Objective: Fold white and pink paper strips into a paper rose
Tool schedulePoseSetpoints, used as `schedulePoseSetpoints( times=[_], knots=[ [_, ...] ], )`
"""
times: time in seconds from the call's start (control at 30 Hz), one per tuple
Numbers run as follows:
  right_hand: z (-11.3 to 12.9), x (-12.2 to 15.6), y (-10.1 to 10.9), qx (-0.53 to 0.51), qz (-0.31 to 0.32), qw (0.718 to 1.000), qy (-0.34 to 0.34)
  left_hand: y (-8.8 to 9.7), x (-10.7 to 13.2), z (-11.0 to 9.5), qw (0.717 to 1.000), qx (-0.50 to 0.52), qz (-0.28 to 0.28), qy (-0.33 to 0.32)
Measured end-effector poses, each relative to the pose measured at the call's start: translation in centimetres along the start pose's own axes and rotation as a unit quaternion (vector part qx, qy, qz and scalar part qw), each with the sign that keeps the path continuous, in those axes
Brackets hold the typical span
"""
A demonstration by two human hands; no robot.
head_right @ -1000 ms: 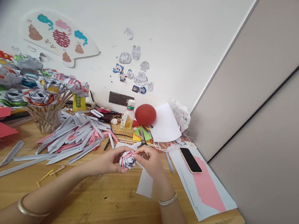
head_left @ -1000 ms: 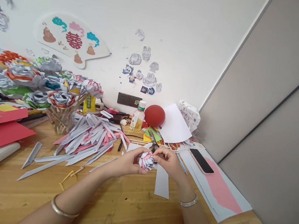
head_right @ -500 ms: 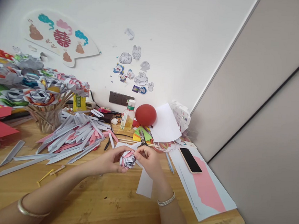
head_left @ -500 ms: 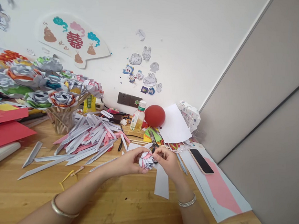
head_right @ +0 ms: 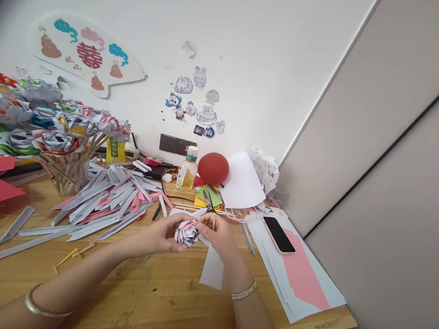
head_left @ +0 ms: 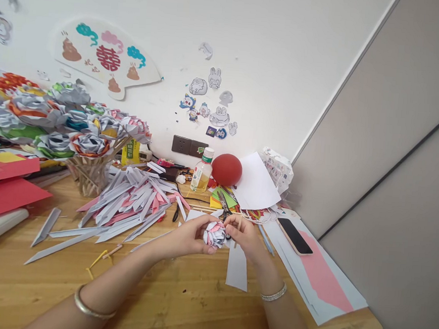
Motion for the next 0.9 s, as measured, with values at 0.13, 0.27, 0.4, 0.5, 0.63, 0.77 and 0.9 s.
schedulePoseSetpoints(
  times=[0.13, 0.27, 0.4, 0.5, 0.63, 0.77, 0.9],
  knots=[
    [-0.1, -0.02, 0.25, -0.006, 0.023, 1.0, -0.007, -0.01, -0.03, 0.07, 0.999, 0.029, 0.006, 0.011],
    [-0.07, -0.07, 0.33, -0.021, 0.017, 0.999, -0.021, 0.02, -0.06, 0.09, 0.999, 0.038, 0.007, 0.003],
    [0.05, -0.08, 0.26, -0.024, 0.017, 0.999, -0.021, -0.02, -0.05, -0.02, 0.999, 0.041, 0.006, 0.005],
    [0.09, -0.09, 0.28, -0.006, 0.006, 1.0, -0.015, -0.06, -0.03, -0.14, 0.999, 0.041, 0.003, 0.006],
    [0.08, -0.2, 0.35, 0.043, -0.023, 0.998, 0.031, -0.05, -0.05, -0.32, 1.0, 0.018, -0.016, 0.007],
    [-0.12, -0.33, 0.31, 0.092, -0.052, 0.989, 0.1, 0.0, -0.12, -0.45, 0.999, -0.028, -0.043, -0.003],
    [-0.33, -0.35, 0.3, 0.136, -0.086, 0.977, 0.143, 0.08, -0.25, -0.28, 0.996, -0.062, -0.066, -0.013]
  ],
)
Point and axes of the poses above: each hand's wrist, its own x-axis away from the middle knuckle, its own y-axis out of the back of the hand, z = x × y, the point moved 1 cm from there along -x, towards the middle knuckle, and after that the axes turned 13 degrees about -z, right-handed, at the moved point
